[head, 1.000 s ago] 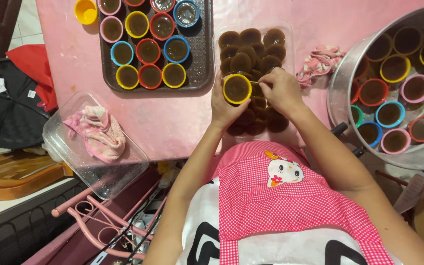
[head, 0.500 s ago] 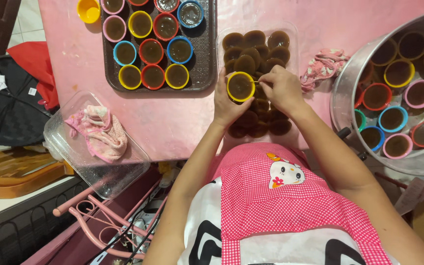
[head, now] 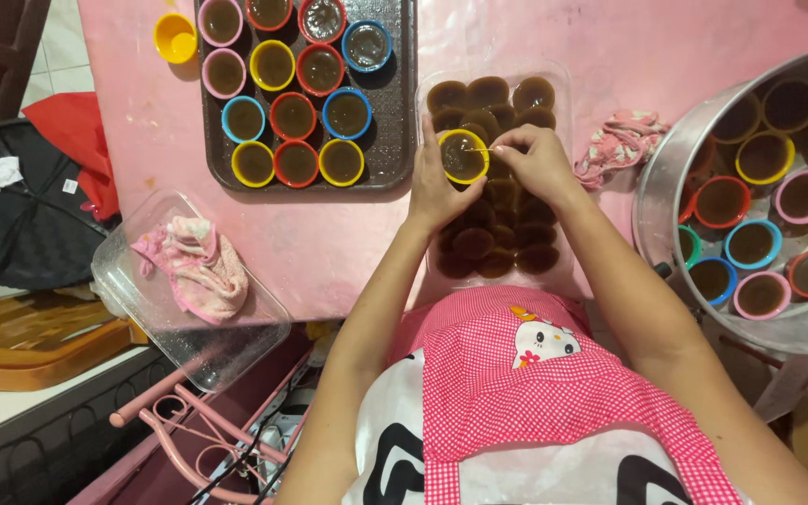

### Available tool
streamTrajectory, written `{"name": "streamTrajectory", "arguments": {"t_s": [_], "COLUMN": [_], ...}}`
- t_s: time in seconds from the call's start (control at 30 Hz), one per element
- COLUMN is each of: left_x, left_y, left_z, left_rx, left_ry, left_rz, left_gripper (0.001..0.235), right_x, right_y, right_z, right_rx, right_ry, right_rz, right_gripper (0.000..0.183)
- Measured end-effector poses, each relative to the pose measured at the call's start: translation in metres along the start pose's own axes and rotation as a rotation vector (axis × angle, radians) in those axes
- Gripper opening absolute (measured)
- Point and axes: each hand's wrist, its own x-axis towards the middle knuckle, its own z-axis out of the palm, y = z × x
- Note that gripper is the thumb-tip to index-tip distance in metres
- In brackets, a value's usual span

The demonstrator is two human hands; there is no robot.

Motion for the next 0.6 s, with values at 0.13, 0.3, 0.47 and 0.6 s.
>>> {"name": "streamTrajectory", "arguments": {"t_s": [0.13, 0.3, 0.47, 0.6], "left_x": [0.005, 0.015, 0.019, 0.021], "left_y": [-0.012, -0.015, -0.01, -0.008], "left_z": [0.006, 0.0, 0.002, 0.005], "left_rx": [-0.016, -0.04, -0.012, -0.036], "left_ry": [-0.015, 0.009, 0.029, 0.063], "left_rz": [-0.009, 0.028, 0.118, 0.158], "left_gripper": [0.118, 0.115, 0.114, 0.114], "right_x": [0.011, 0.018, 0.013, 0.022], "right_y": [0.007, 0.004, -0.02, 0.001], "right_z": [0.0, -0.015, -0.008, 0.008], "right_rx": [0.006, -0.342, -0.619, -0.501], "right_ry": [0.014, 0.108, 0.089, 0.008], "right_rz": [-0.002, -0.153, -0.222, -0.105], "right_gripper": [0.009, 0.004, 0.001, 0.003]}}
